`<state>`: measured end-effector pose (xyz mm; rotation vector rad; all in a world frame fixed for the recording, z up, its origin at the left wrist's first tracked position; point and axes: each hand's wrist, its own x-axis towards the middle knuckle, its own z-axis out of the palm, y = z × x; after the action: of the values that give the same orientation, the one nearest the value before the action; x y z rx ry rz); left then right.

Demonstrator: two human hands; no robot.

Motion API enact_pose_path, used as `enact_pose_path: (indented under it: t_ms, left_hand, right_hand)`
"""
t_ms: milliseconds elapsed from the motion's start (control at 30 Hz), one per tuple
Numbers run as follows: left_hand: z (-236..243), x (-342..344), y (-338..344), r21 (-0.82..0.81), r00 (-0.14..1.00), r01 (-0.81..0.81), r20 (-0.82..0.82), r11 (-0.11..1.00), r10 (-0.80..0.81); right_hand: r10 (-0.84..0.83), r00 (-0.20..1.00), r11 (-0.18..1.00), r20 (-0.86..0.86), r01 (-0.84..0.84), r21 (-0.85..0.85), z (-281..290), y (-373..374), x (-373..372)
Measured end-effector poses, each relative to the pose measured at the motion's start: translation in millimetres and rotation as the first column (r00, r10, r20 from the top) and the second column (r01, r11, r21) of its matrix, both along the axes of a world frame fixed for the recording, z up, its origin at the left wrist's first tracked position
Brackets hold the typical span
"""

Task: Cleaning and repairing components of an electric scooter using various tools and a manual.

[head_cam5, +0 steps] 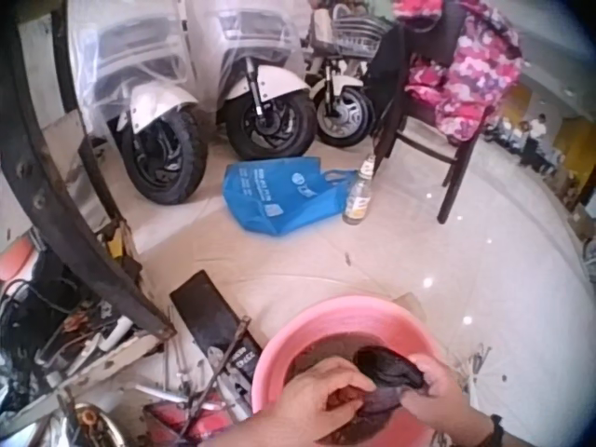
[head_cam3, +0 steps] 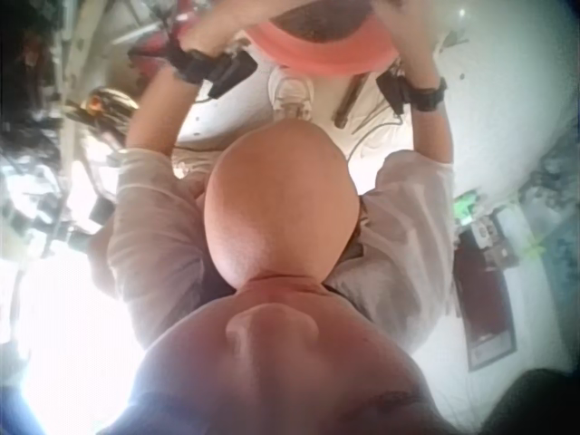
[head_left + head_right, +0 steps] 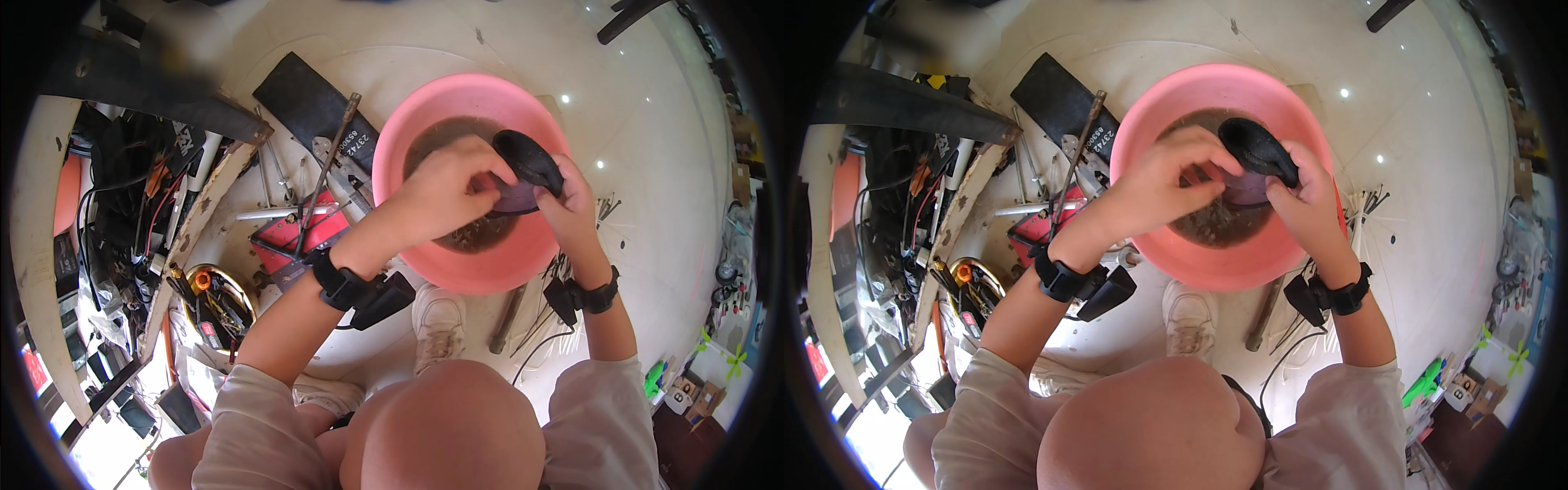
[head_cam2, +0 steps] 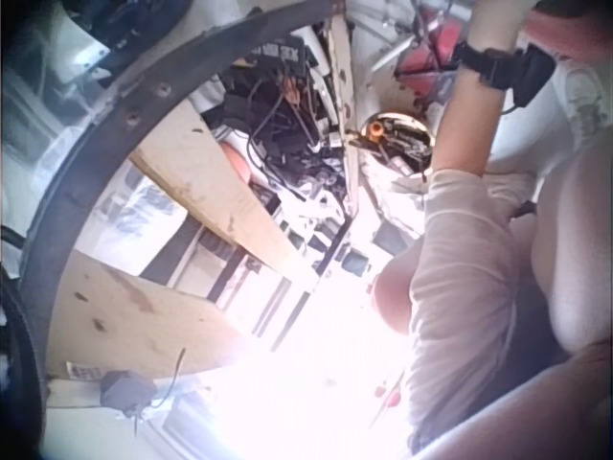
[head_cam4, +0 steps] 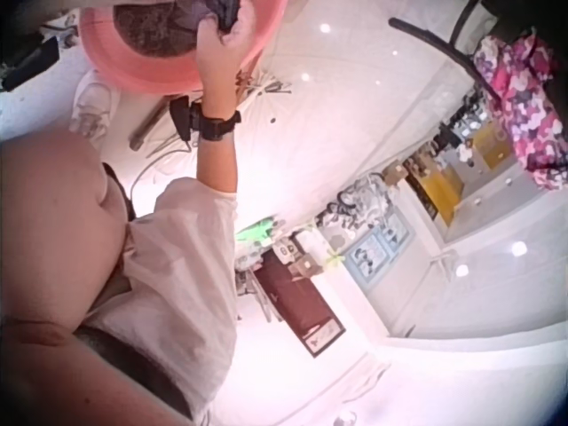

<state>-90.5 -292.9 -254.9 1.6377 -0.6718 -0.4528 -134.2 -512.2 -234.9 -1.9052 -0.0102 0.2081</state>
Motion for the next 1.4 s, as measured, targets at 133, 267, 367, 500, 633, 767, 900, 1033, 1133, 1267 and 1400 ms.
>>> enact_pose_path:
  t_ms: [133, 267, 367, 500, 633, 767, 900, 1033, 1133, 1267, 1400]
  left_hand:
    - [-10, 2, -6, -0.005, 0.958, -0.286, 0.009, 0.958, 0.286]
    - [-12, 8, -13, 0.010, 0.974, -0.207, 0.096, 0.978, 0.205]
    - [-2, -1, -20, -0.025, 0.950, -0.286, 0.122, 0.958, 0.287]
    - [1, -8, -32, -0.164, 0.947, -0.307, 0.048, 0.937, 0.319]
    - [-15, -16, -29, -0.015, 0.991, -0.136, -0.021, 0.991, 0.135]
    - [-19, -23, -44, 0.069, 0.978, -0.192, -0.069, 0.979, 0.197]
    - [-46, -26, -48, 0.099, 0.953, -0.273, 0.161, 0.957, 0.256]
    - [-36, -32, -57, 0.043, 0.961, -0.250, 0.131, 0.967, 0.243]
    - [-36, -43, -60, -0.051, 0.966, -0.221, 0.128, 0.974, 0.226]
    - [-31, -49, -58, -0.054, 0.981, -0.087, 0.171, 0.995, 0.095]
    - [-31, -42, -47, -0.063, 0.945, -0.235, 0.220, 0.970, 0.243]
  right_hand:
    - [0.027, 1.000, 1.000, 0.004, -0.027, 0.011, 5, -2, -2]
    - [0.003, 1.000, 1.000, -0.016, -0.003, 0.010, 5, 4, -2]
    - [0.040, 0.993, 0.989, 0.111, -0.024, -0.147, 13, 23, -3]
    - [0.103, 0.995, 0.953, -0.010, -0.101, -0.285, 11, 6, 4]
    - [-0.050, 0.998, 0.999, -0.026, 0.050, -0.003, 8, 10, 3]
    - [-0.189, 0.965, 0.907, -0.184, 0.243, 0.343, 12, 22, -6]
    - [-0.298, 0.912, 0.741, -0.283, 0.408, 0.533, 6, 5, -11]
    - [-0.541, 0.719, 0.591, -0.436, 0.694, 0.411, -25, -1, -19]
    - [-0.134, 0.619, 0.398, -0.774, 0.749, 0.530, -49, 5, -25]
    - [-0.033, 0.820, 0.374, -0.571, 0.540, 0.754, -62, 27, -22]
    - [0.027, 0.853, 0.232, -0.522, 0.502, 0.833, -83, 6, -19]
